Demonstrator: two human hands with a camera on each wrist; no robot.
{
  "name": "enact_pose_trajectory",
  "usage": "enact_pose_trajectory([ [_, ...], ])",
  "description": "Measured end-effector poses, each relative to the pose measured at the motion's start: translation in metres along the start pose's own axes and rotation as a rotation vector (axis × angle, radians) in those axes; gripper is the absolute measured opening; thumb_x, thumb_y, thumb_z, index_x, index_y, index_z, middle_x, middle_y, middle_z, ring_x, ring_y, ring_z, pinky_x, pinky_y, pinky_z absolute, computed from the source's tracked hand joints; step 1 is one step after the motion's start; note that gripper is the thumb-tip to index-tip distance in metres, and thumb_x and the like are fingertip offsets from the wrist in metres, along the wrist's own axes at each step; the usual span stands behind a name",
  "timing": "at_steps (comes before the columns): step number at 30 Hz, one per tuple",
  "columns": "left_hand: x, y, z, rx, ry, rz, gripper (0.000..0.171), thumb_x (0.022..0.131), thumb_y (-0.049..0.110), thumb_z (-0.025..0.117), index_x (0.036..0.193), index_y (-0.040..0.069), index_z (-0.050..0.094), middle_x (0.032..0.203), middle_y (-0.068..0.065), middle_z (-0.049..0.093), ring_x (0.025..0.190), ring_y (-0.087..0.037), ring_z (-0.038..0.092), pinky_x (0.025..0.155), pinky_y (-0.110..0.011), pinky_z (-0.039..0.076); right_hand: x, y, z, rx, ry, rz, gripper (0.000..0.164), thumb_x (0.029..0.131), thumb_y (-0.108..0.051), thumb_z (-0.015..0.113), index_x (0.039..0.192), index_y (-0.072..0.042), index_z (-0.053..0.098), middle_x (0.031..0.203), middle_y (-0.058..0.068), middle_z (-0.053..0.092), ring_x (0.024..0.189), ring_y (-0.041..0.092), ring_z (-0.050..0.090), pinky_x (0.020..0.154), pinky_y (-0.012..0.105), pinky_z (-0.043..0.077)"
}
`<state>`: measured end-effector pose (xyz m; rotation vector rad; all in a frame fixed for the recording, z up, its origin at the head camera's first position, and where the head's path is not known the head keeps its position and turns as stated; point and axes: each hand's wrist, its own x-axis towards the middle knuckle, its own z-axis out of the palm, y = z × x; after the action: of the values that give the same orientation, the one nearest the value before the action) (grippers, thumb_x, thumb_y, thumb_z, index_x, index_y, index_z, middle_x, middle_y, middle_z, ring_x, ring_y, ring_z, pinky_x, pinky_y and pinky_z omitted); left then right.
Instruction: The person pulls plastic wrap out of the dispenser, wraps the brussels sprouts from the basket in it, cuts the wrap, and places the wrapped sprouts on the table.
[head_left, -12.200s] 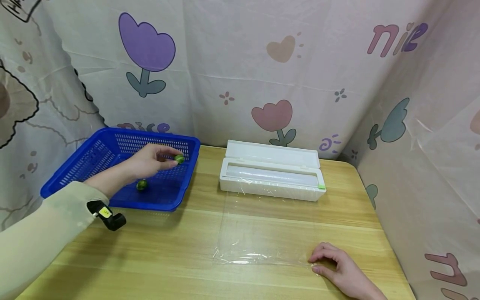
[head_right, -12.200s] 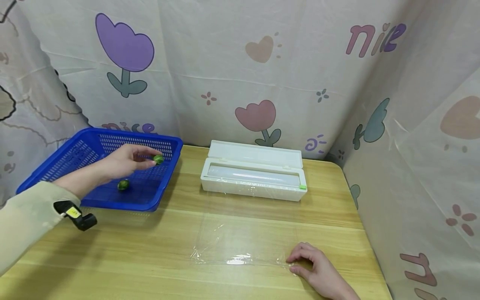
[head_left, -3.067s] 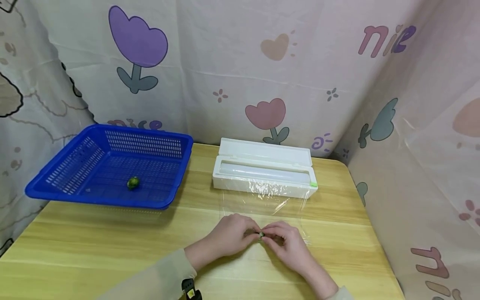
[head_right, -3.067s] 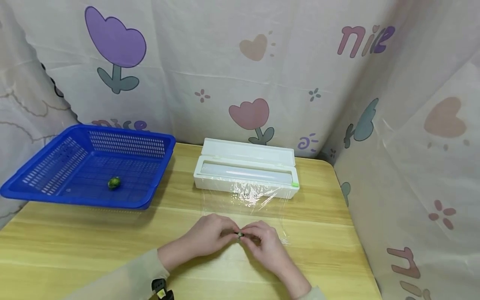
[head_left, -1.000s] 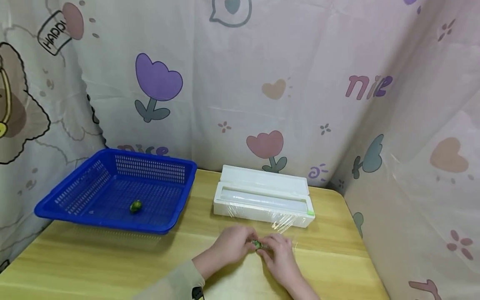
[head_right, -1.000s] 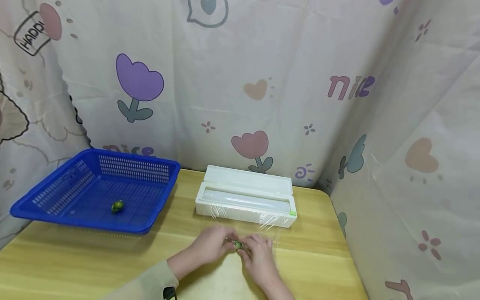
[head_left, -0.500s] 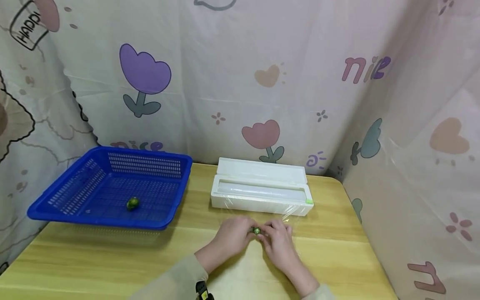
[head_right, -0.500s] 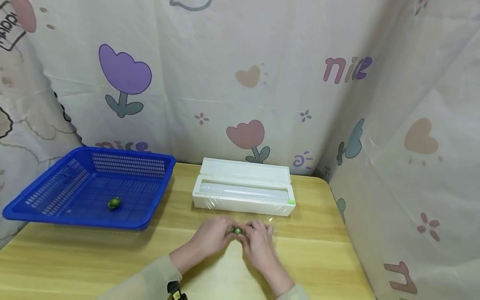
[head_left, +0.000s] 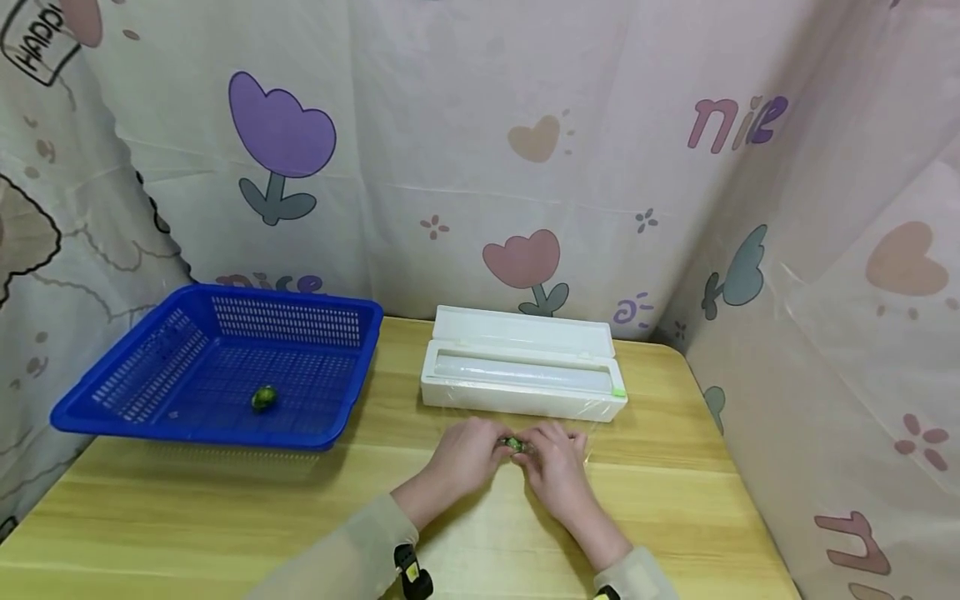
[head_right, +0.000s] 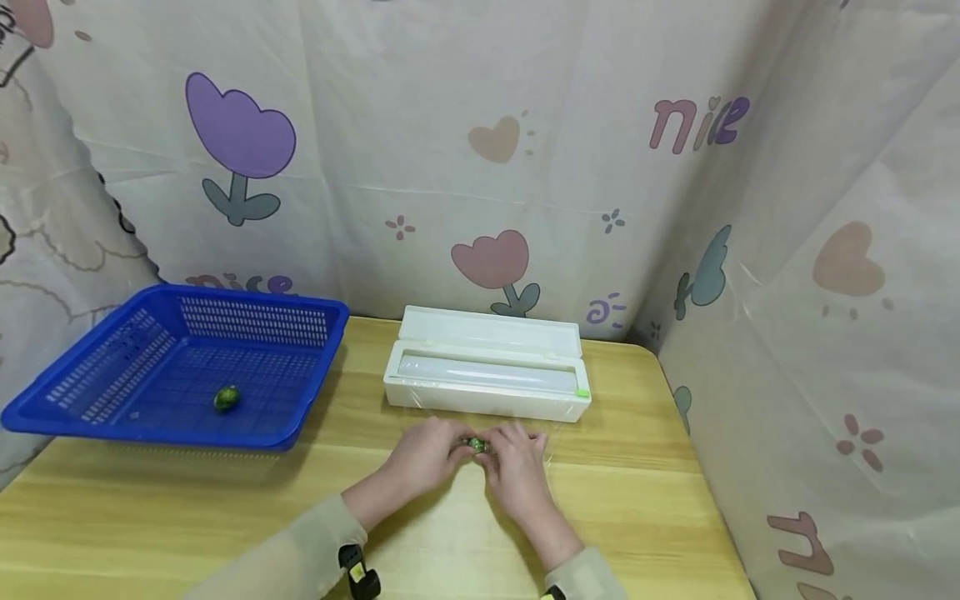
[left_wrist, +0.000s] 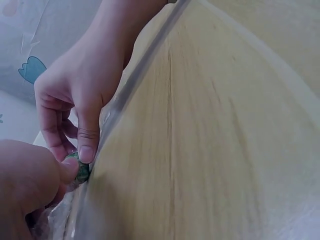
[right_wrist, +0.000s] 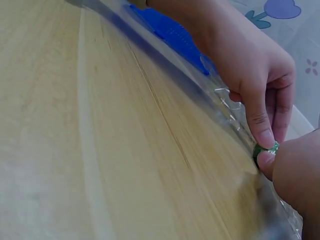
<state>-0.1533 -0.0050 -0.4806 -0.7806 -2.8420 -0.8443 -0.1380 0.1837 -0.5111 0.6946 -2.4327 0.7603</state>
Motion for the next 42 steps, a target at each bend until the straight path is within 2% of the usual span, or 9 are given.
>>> enact_pose_trajectory([
  [7, 0.001, -0.002, -0.004, 0.084, 0.065, 0.034, 0.032, 0.087, 0.019, 0.089, 0.118, 0.021, 0.082, 0.091, 0.009, 0.069, 0.079, -0.009, 0.064, 0.066, -0.027, 0.052, 0.011, 0.004, 0.003, -0.067, -0.008, -0.033, 0.023, 0.084, -0.010, 0.088, 0.106, -0.011, 0.079, 0.094, -0.001, 0.067, 0.091, 0.025, 0.059, 0.086, 0.058, 0.033],
  [10, 0.005, -0.002, -0.006, 0.088, 0.063, 0.027, 0.029, 0.088, 0.020, 0.088, 0.116, 0.024, 0.082, 0.089, 0.009, 0.072, 0.077, -0.009, 0.065, 0.060, -0.027, 0.050, 0.013, 0.006, 0.004, -0.074, -0.017, -0.023, 0.021, 0.086, -0.012, 0.087, 0.106, -0.011, 0.080, 0.092, -0.002, 0.066, 0.091, 0.025, 0.059, 0.086, 0.057, 0.033],
  [14, 0.010, -0.004, -0.006, 0.070, 0.051, 0.000, 0.029, 0.090, 0.024, 0.086, 0.119, 0.028, 0.082, 0.097, 0.008, 0.078, 0.070, -0.006, 0.061, 0.054, -0.026, 0.046, 0.015, 0.006, 0.004, -0.049, -0.020, -0.013, 0.022, 0.085, -0.011, 0.088, 0.106, -0.010, 0.081, 0.095, -0.002, 0.066, 0.092, 0.023, 0.059, 0.085, 0.054, 0.032],
  [17, 0.013, -0.006, -0.006, 0.076, 0.038, -0.014, 0.029, 0.091, 0.026, 0.085, 0.120, 0.027, 0.082, 0.096, 0.008, 0.078, 0.064, -0.005, 0.056, 0.053, -0.026, 0.045, 0.016, 0.006, 0.004, -0.016, -0.009, -0.004, 0.030, 0.082, -0.010, 0.092, 0.109, -0.010, 0.081, 0.098, -0.001, 0.068, 0.094, 0.023, 0.061, 0.086, 0.053, 0.031],
  [21, 0.014, -0.006, -0.007, 0.097, 0.029, -0.035, 0.028, 0.092, 0.027, 0.084, 0.120, 0.026, 0.081, 0.096, 0.007, 0.077, 0.065, -0.005, 0.057, 0.054, -0.026, 0.046, 0.018, 0.005, 0.004, 0.007, -0.010, 0.013, 0.036, 0.079, -0.010, 0.094, 0.112, -0.010, 0.080, 0.100, -0.001, 0.072, 0.096, 0.023, 0.062, 0.089, 0.054, 0.030],
  [28, 0.009, -0.006, -0.004, 0.162, 0.065, -0.013, 0.030, 0.092, 0.029, 0.085, 0.121, 0.027, 0.081, 0.089, 0.009, 0.069, 0.069, -0.007, 0.058, 0.057, -0.026, 0.046, 0.020, 0.006, 0.010, -0.026, -0.022, 0.017, 0.026, 0.082, -0.005, 0.090, 0.106, -0.011, 0.080, 0.096, -0.002, 0.070, 0.095, 0.023, 0.061, 0.091, 0.058, 0.032],
  [33, 0.007, -0.004, 0.001, 0.224, 0.070, -0.003, 0.034, 0.089, 0.029, 0.087, 0.122, 0.032, 0.080, 0.086, 0.010, 0.066, 0.069, -0.012, 0.061, 0.055, -0.030, 0.047, 0.016, 0.008, 0.010, -0.032, -0.028, 0.012, 0.028, 0.082, -0.006, 0.090, 0.107, -0.012, 0.081, 0.094, -0.002, 0.069, 0.094, 0.024, 0.060, 0.090, 0.059, 0.032],
  [38, 0.011, -0.001, 0.003, 0.222, 0.024, -0.036, 0.022, 0.089, 0.032, 0.087, 0.109, 0.029, 0.083, 0.084, 0.010, 0.070, 0.071, -0.015, 0.067, 0.053, -0.033, 0.049, 0.012, 0.008, 0.006, -0.029, -0.052, 0.025, 0.032, 0.082, -0.005, 0.090, 0.113, -0.013, 0.082, 0.092, -0.003, 0.067, 0.092, 0.022, 0.059, 0.088, 0.057, 0.031],
  [42, 0.016, -0.002, 0.001, 0.217, 0.011, -0.059, 0.014, 0.089, 0.031, 0.088, 0.100, 0.025, 0.083, 0.084, 0.009, 0.074, 0.072, -0.017, 0.069, 0.055, -0.035, 0.051, 0.016, 0.007, 0.001, -0.022, -0.049, -0.002, 0.036, 0.079, -0.004, 0.093, 0.112, -0.012, 0.082, 0.092, -0.002, 0.067, 0.092, 0.021, 0.061, 0.086, 0.057, 0.031],
])
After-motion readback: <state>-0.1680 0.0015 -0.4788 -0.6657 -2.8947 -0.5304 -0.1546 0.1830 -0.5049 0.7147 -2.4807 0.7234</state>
